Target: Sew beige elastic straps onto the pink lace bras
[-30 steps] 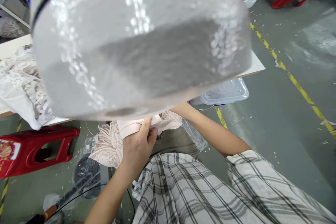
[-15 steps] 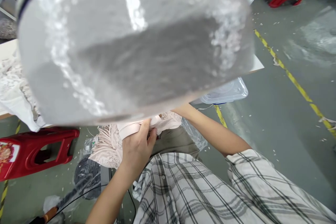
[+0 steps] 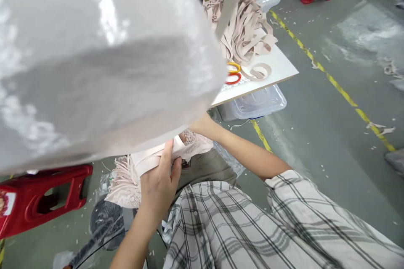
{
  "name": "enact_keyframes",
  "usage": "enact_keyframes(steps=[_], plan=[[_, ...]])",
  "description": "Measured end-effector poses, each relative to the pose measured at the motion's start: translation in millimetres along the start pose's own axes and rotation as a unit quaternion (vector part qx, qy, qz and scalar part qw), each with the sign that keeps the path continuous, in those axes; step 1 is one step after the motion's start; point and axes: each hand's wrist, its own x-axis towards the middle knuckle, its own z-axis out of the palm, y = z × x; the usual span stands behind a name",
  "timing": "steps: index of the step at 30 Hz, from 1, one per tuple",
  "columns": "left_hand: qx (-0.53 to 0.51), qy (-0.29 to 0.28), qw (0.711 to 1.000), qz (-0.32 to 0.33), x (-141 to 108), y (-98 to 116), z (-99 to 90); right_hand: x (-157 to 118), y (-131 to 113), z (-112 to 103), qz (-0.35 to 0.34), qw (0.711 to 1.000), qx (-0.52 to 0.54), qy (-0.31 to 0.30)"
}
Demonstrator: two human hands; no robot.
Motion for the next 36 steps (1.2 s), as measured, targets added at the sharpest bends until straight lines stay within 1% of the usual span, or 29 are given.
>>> enact_keyframes(steps=[4,8,10,15,21,28,32,36], plan=[[0.006,0.006,1.000,0.013,-2,0,-2.6,-6,3,1,-0.021,0.999,0.034,0.036],[0.017,0.011,1.000,0.010,-2,1,-3.6,-15,6,0,0.004,0.996,0.037,0.080],[0.023,0.011,1.000,0.001,-2,2,-4.1,-20,7,-1,0.010,0.995,0.045,0.089],[0.020,0.018,1.000,-0.014,-3,3,-4.8,-31,14,-6,0.029,0.993,0.086,0.074],[0.016,0.021,0.999,-0.027,-4,1,-5.1,-42,23,-8,0.041,0.993,0.079,0.074],[0.000,0.005,0.998,-0.065,-3,4,-8.8,-52,28,-8,0.058,0.992,0.086,0.072],[0.008,-0.011,0.997,-0.082,-3,4,-11.0,-55,29,-9,0.070,0.992,0.084,0.066],[0.017,0.000,0.997,-0.081,-3,5,-12.2,-57,30,-10,0.066,0.992,0.084,0.065]])
